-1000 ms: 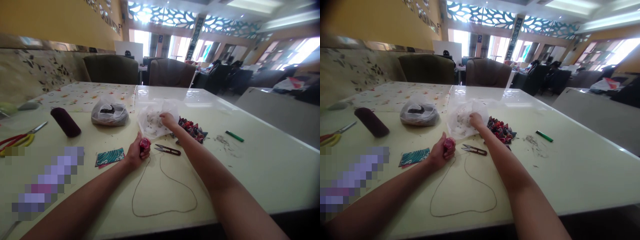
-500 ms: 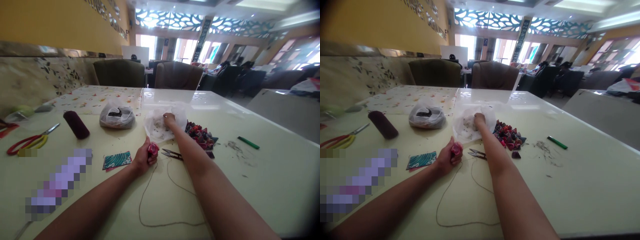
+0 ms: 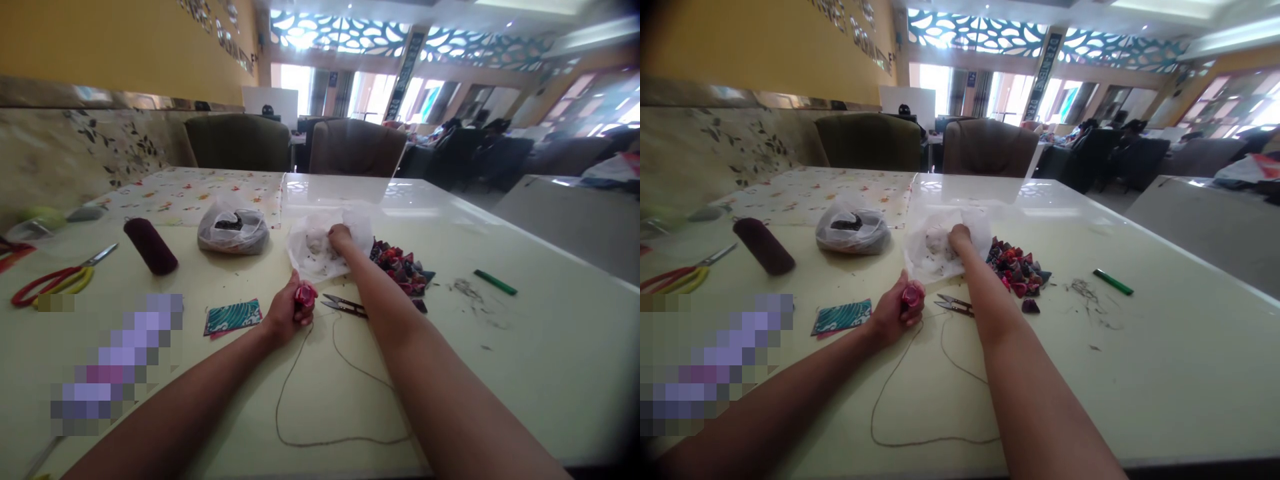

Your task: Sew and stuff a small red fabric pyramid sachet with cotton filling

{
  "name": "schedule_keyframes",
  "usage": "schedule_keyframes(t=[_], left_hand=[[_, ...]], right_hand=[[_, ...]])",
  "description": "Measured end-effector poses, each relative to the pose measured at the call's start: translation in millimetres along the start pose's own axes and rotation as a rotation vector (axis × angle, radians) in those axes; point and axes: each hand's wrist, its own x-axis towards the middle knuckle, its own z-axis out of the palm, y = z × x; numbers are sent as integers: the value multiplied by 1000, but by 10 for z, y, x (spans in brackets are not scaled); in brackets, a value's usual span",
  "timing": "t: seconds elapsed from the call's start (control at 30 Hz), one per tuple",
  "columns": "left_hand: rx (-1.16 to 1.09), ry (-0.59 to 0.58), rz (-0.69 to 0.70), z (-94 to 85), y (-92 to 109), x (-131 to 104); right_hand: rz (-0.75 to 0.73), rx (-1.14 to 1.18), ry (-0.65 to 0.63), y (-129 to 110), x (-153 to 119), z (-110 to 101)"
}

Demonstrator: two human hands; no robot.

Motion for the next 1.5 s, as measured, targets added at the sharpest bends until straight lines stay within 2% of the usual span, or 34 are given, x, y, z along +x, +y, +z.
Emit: schedule_keyframes(t=[0.13, 0.33, 0.6, 0.77, 1.03, 1.3, 1.5], left_hand=[[0, -6, 9, -9, -11, 5], [21, -4, 18, -28, -24, 21], [40, -5, 29, -26, -26, 1], [51, -15, 40, -36, -28, 5], [68, -3, 48, -21, -15, -1], [41, 102, 126, 55, 108, -15], [134, 313, 178, 113, 275, 99]], right_hand=[[33, -21, -22, -54, -18, -23], [-44, 66, 74, -55, -135, -149], [-231, 82, 156, -40, -358, -241], [-405, 44, 203, -32, -620, -301], [-623, 50, 152, 11, -1054, -344], [-624, 204, 139, 116, -1203, -287], [-652, 333, 118, 103, -1219, -404]])
